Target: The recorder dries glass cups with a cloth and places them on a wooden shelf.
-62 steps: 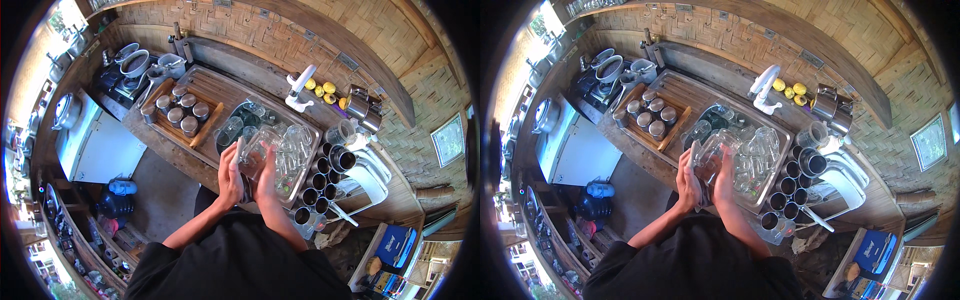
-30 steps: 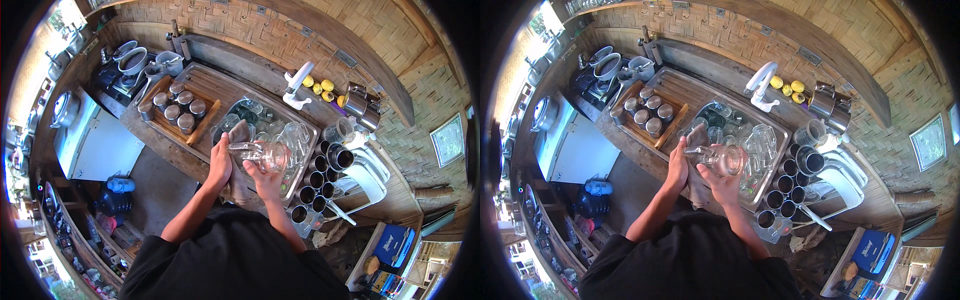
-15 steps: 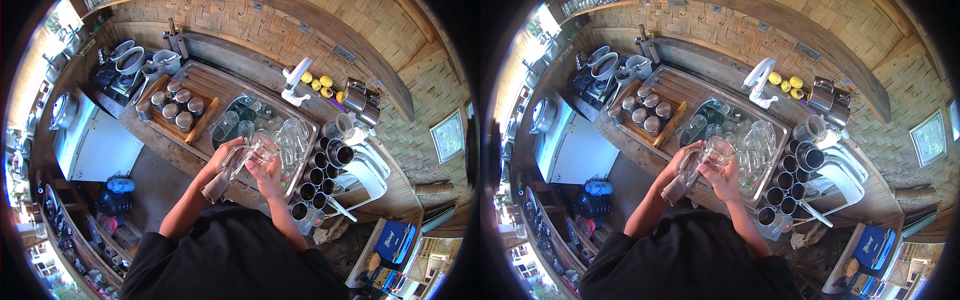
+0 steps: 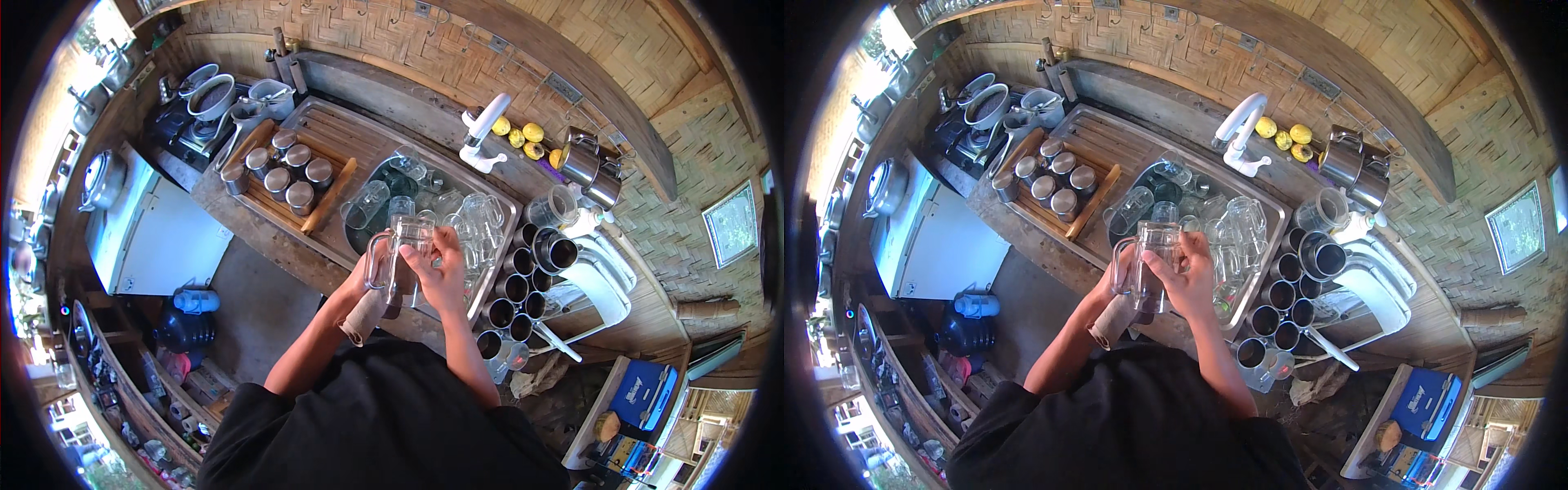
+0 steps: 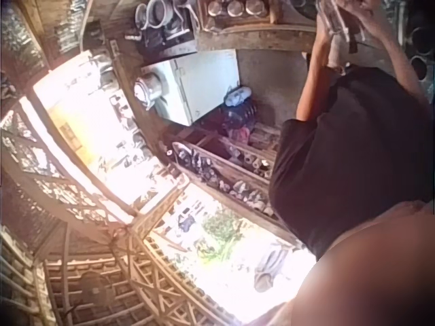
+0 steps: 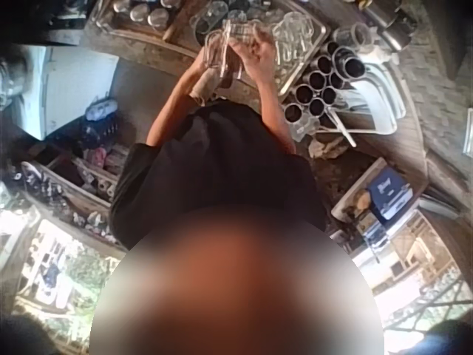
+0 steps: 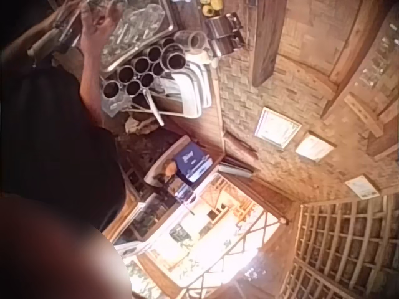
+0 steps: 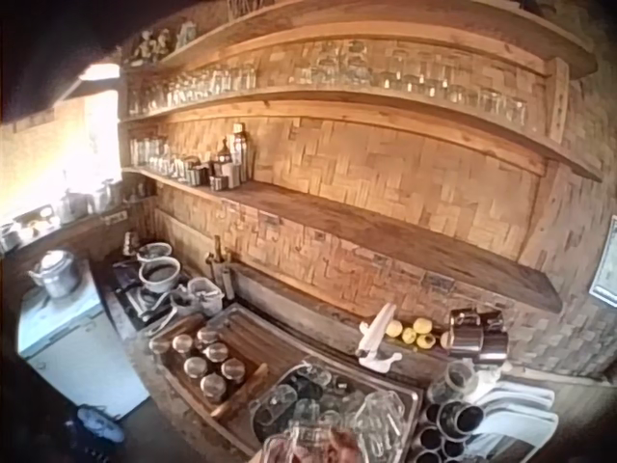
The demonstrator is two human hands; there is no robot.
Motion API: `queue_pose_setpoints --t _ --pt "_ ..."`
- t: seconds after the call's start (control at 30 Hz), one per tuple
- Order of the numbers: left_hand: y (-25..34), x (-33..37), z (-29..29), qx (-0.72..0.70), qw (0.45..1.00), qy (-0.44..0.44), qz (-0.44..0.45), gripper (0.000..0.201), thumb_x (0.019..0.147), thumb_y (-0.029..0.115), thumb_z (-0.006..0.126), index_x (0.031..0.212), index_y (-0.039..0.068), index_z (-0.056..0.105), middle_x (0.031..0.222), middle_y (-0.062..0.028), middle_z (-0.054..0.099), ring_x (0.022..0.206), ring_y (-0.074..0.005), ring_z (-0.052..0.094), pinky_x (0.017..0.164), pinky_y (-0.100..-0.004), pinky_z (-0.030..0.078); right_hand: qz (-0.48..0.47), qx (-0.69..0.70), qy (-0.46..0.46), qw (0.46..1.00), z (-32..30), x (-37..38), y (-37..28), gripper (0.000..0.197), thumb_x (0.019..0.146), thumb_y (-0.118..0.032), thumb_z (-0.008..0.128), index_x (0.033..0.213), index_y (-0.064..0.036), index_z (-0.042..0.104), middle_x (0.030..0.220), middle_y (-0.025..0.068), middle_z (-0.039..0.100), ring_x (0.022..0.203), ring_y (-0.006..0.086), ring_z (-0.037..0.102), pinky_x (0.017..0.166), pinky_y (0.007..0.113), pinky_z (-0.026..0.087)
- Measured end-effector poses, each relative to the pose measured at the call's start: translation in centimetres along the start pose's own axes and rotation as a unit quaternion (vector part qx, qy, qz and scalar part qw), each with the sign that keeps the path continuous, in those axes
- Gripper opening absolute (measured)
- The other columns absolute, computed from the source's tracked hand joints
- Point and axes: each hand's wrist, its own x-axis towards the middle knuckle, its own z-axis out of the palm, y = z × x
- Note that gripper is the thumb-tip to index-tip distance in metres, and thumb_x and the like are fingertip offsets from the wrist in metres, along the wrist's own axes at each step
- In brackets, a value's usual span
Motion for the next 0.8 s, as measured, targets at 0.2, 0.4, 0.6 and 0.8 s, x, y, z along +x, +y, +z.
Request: queue_pose_setpoints --t 0.2,0.4,0.6,0.8 --pt "-0.5 0.6 1.0 -0.126 0.992 0.026 -0.004 0.066 0.105 0.058 0.031 0.132 0.003 0.057 0.111 -0.0089 0.068 0.095 -0.0165 0.067 0.086 -0.0319 0.055 0.038 0.053 0.006 0.998 -0.2 -0.1 -1.9 0.068 0.082 -0.034 0.082 0.133 0.0043 0.058 0.107 0.0092 0.064 0.094 0.0181 0.063 0.077 0.028 0.048" --pt "1.5 -0.8 3.4 0.159 0.963 0.198 0.086 0.074 0.107 0.057 0.02 0.128 -0.002 0.058 0.113 -0.013 0.069 0.097 -0.0169 0.065 0.09 -0.0322 0.051 0.112 0.179 -0.06 0.975 0.4 -0.4 -2.0 0.087 0.089 -0.031 0.076 0.153 0.0035 0.028 0.133 0.0208 0.058 0.119 0.024 0.06 0.099 0.035 0.048" --pt "-0.2 -0.5 3.5 0.139 0.953 0.214 0.164 0.062 0.109 0.048 0.025 0.128 -0.002 0.058 0.113 -0.011 0.069 0.102 -0.0176 0.064 0.089 -0.0324 0.049 0.096 0.22 -0.099 0.966 1.6 -0.9 -2.1 0.104 0.089 -0.022 0.075 0.155 0.0058 0.0 0.145 0.0245 0.041 0.133 0.0297 0.047 0.11 0.04 0.04" --pt "0.4 -0.2 3.7 0.255 0.9 0.297 0.191 0.056 0.11 0.043 0.028 0.132 -0.001 0.056 0.116 -0.0155 0.067 0.108 -0.0213 0.063 0.092 -0.0349 0.048 0.106 0.257 -0.108 0.954 1.6 -1.2 0.1 0.093 0.089 -0.015 0.069 0.155 0.0064 0.007 0.147 0.0223 0.039 0.137 0.0289 0.041 0.114 0.041 0.035"
